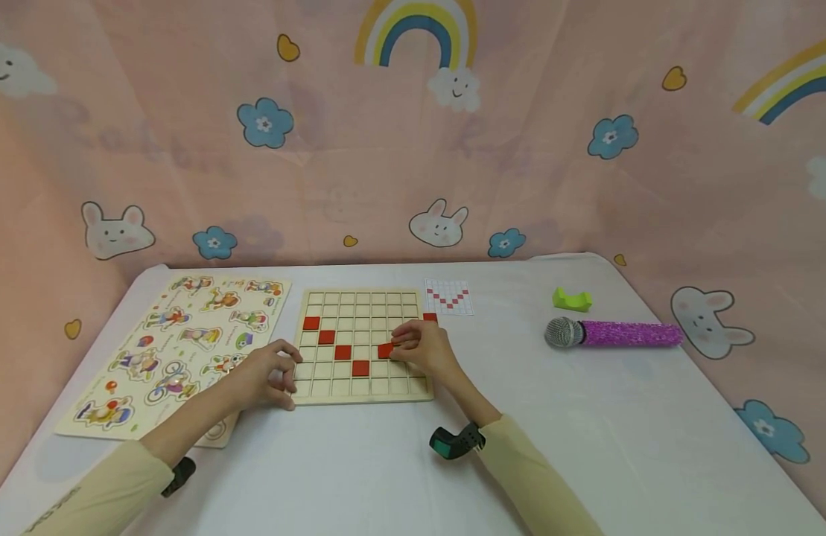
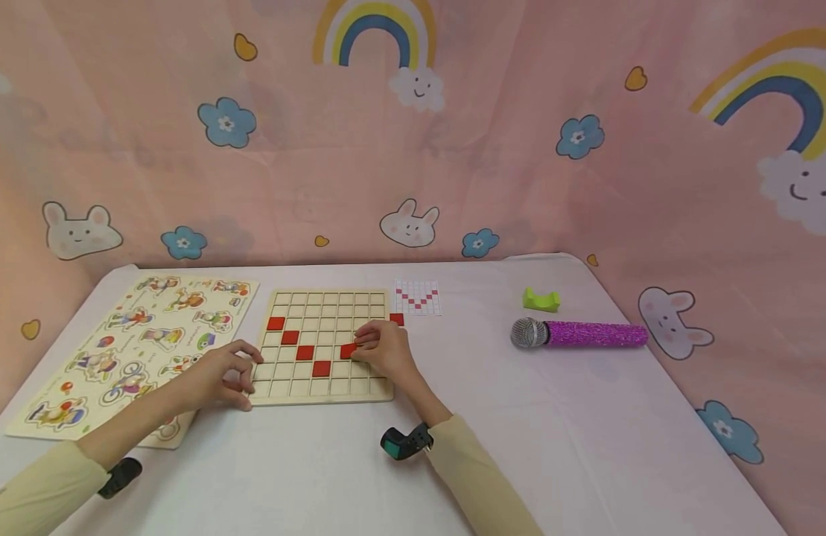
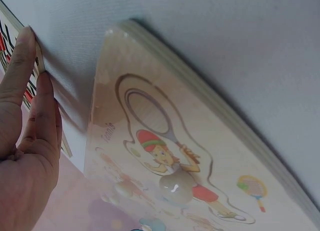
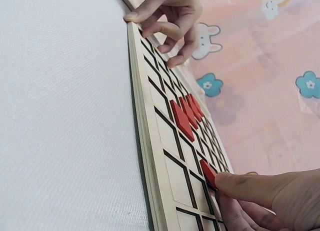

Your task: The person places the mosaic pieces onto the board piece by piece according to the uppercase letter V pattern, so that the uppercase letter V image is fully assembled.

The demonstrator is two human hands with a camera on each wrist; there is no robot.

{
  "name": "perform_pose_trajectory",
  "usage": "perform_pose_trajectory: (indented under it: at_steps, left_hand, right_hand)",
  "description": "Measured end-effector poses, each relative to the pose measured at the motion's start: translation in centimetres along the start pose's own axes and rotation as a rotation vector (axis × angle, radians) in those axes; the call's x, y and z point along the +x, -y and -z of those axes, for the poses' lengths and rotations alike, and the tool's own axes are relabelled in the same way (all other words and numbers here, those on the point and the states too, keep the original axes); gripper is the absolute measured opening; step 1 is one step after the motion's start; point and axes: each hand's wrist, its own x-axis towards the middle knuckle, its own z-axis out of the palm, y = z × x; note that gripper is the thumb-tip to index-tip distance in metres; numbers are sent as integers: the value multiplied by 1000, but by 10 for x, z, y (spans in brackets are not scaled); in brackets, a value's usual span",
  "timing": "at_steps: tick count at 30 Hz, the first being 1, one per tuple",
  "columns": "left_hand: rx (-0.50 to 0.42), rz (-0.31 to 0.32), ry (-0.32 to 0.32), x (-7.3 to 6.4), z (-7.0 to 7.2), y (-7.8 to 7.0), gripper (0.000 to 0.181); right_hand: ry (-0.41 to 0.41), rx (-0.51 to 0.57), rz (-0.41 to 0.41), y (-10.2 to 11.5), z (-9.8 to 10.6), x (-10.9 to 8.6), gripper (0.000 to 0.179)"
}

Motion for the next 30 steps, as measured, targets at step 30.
perform_pose_trajectory:
  at_steps: [30]
  left_hand:
    - [-2,-11,-2,-2,2,-3,28]
  right_hand:
    - [40,67,-26,-24,48,-10,32]
